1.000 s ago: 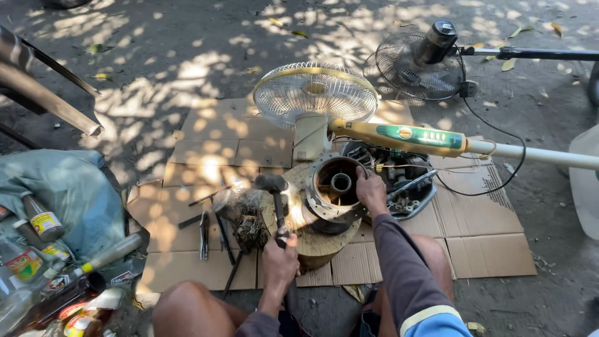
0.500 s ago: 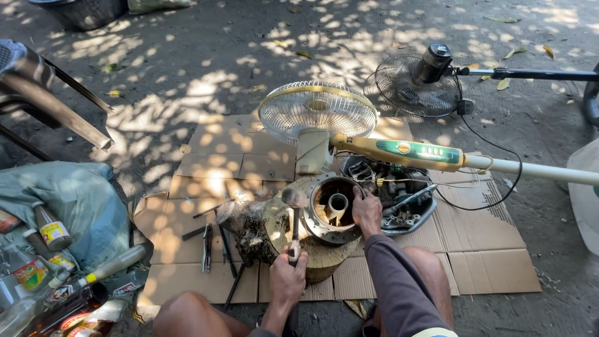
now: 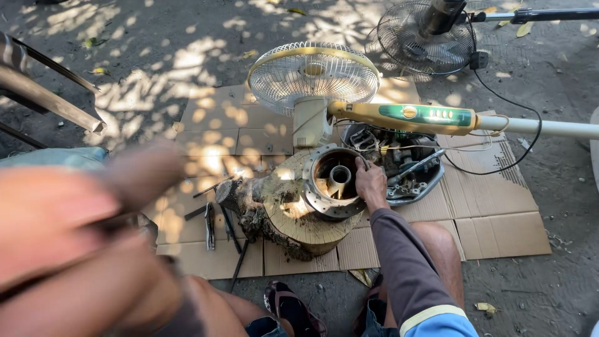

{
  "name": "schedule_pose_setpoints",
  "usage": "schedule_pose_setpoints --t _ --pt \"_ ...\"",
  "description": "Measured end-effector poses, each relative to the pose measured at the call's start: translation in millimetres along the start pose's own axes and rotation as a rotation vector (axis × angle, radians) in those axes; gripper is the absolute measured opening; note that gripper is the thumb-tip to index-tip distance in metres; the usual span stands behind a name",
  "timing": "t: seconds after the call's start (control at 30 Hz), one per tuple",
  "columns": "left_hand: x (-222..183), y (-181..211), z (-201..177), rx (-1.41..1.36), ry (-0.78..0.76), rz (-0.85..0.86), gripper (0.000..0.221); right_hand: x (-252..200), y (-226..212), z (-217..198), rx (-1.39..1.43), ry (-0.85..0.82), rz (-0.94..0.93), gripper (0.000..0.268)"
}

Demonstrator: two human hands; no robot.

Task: Disassembling a fan motor housing using a hammer and a punch tool to separate the components

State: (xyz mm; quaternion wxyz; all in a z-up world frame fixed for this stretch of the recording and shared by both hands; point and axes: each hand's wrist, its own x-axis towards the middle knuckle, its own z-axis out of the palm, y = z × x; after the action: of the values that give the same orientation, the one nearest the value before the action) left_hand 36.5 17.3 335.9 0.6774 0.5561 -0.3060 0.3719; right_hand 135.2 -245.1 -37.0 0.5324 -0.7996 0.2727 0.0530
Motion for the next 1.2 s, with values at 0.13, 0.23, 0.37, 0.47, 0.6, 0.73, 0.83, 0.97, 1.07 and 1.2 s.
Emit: schedule_pose_setpoints --t 0.13,0.23,0.37,0.47,0.6,0.73,0.83,0.97,1.07,1.2 --pt "-181.9 -116.5 -22.6 0.145 0.057 -0.473 0.015 -2.5 -12.2 1.8 -0.120 0.070 0.103 0.053" --pt "-303.8 -162.9 -52.4 0.610 -0.202 -1.188 0.031 0.4 -12.1 1.3 -0.140 0.115 0.012 0.051" --pt "-352.9 -175.1 -49.7 0.783 -0.308 -1.510 0.026 -5.2 -19.4 -7.6 -0.198 0.053 0.064 0.054" --pt "-310.8 -169.4 -52.1 0.802 -0.377 -1.351 0.031 15.0 -15.6 -13.8 -0.177 0.018 0.149 0.058" --pt "-318.1 -181.4 -62.7 0.410 -0.153 -1.305 0.033 17.7 -18.5 -18.6 -0.164 -0.112 0.012 0.059" --pt "-349.3 -197.3 -51.9 0.384 -0.202 -1.329 0.021 18.7 -2.0 -10.9 -0.113 -0.009 0.079 0.074" --pt "-356.8 -195.1 -49.4 0.492 -0.241 -1.459 0.021 18.0 -4.2 -7.2 -0.173 0.023 0.020 0.064" --pt "-360.8 -198.2 -51.0 0.743 -0.281 -1.434 0.022 27.0 -10.0 -10.4 -0.098 -0.046 -0.008 0.061" --pt "-342.0 -178.9 -48.9 0.584 -0.141 -1.531 0.020 11.5 -15.6 -14.4 0.071 0.010 0.097 0.085" --pt "-304.4 -148.7 -42.4 0.406 -0.037 -1.623 0.031 31.5 15.1 -6.7 0.121 0.063 0.221 0.061"
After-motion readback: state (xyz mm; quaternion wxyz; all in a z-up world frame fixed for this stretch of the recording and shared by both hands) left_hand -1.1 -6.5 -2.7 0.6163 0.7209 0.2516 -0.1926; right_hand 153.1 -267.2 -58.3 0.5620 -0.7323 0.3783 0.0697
